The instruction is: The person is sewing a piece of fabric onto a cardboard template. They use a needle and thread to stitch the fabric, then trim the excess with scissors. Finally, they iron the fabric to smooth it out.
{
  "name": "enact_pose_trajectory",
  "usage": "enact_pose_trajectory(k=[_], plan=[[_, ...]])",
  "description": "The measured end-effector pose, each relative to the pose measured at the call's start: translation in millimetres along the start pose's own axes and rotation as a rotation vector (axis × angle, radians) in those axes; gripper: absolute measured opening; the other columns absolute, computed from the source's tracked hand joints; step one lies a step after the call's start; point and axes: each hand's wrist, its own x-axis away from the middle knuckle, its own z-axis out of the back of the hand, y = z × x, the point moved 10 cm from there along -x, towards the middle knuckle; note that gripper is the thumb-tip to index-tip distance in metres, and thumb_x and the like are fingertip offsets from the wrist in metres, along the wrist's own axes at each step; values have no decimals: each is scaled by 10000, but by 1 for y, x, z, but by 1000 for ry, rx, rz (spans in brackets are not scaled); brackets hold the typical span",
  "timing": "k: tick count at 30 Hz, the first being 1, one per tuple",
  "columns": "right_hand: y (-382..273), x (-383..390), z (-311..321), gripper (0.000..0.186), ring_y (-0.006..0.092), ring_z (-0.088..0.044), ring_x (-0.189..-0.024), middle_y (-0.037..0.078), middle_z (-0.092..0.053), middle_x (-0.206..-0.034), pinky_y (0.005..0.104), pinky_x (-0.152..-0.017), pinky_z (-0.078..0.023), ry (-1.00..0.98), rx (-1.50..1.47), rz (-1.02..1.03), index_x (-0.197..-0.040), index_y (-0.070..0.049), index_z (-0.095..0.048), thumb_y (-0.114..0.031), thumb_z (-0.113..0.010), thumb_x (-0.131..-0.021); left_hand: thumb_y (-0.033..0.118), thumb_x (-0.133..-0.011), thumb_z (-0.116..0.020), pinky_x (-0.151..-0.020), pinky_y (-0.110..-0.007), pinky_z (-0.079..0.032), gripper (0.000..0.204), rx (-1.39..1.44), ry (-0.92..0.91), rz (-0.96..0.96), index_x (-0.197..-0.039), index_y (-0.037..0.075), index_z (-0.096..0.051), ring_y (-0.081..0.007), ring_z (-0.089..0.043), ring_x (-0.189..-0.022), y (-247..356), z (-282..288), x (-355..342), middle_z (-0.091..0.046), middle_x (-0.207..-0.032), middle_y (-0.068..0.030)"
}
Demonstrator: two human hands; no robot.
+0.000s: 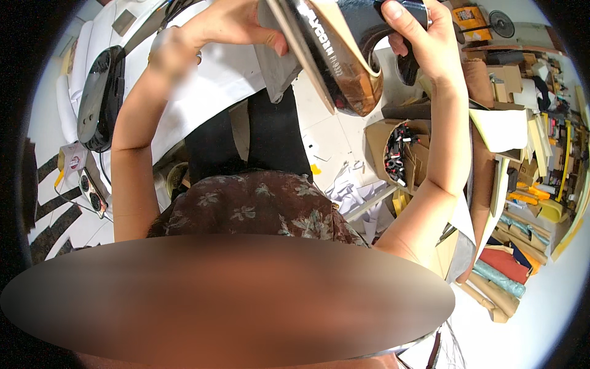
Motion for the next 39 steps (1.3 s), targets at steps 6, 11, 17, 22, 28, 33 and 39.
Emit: enact_pose_trajectory(k=[6,11,17,22,28,33,39], plan=[[46,-6,12,459,67,-498,-478,-28,-581,-702,218,-422,-391,35,-74,-33,-1075,-42,-634,-445,-770,-904,430,-481,-1031,-1135,-484,-312,1637,74,72,-36,-1641,61,62,-344,-413,-1261,-2,0,-2,-394,-1393,-184],[107,4,10,486,74,-527,-500,-17,-608,-707,229,-435,-410,146,-316,-136,-1111,-36,-650,-473,-747,-920,444,-512,-1022,-1123,-478,-322,1559,58,18,124,-1617,82,17,-333,-435,-1234,-5,-3,0,-435,-1365,-169],[102,60,27,519,120,-548,-488,49,-622,-707,270,-444,-450,364,-522,368,-1065,36,-625,-453,-745,-941,517,-565,-973,-1070,-448,-317,743,-242,-67,-97,-1069,91,-632,-302,-508,-1114,10,-5,-6,-596,-1121,-95],[93,131,63,637,129,-577,-496,80,-643,-722,279,-459,-506,731,-511,392,-1039,27,-598,-570,-761,-889,491,-588,-960,-1044,-433,-312,550,-270,138,-85,-862,90,-701,-254,-573,-972,15,-3,-21,-658,-893,-29],[55,147,103,656,161,-526,-543,87,-636,-740,299,-509,-437,877,-255,359,-1060,55,-614,-590,-659,-955,428,-695,-926,-787,-392,-502,475,-242,310,136,-801,7,-734,-285,-667,-847,35,30,-56,-719,-852,-140],[9,121,112,387,119,-543,-488,29,-606,-674,264,-464,-447,767,-349,456,-979,-4,-641,-383,-722,-977,468,-694,-909,-806,-411,-478,511,-212,283,372,-701,-1,-707,-299,-666,-835,45,22,-63,-703,-797,-164],[6,88,102,315,124,-525,-503,45,-630,-721,269,-475,-434,612,-199,401,-951,-33,-605,-335,-648,-1031,462,-666,-898,-894,-454,-400,450,-606,470,141,-709,47,-730,-344,-661,-893,109,36,-59,-720,-855,-154]])
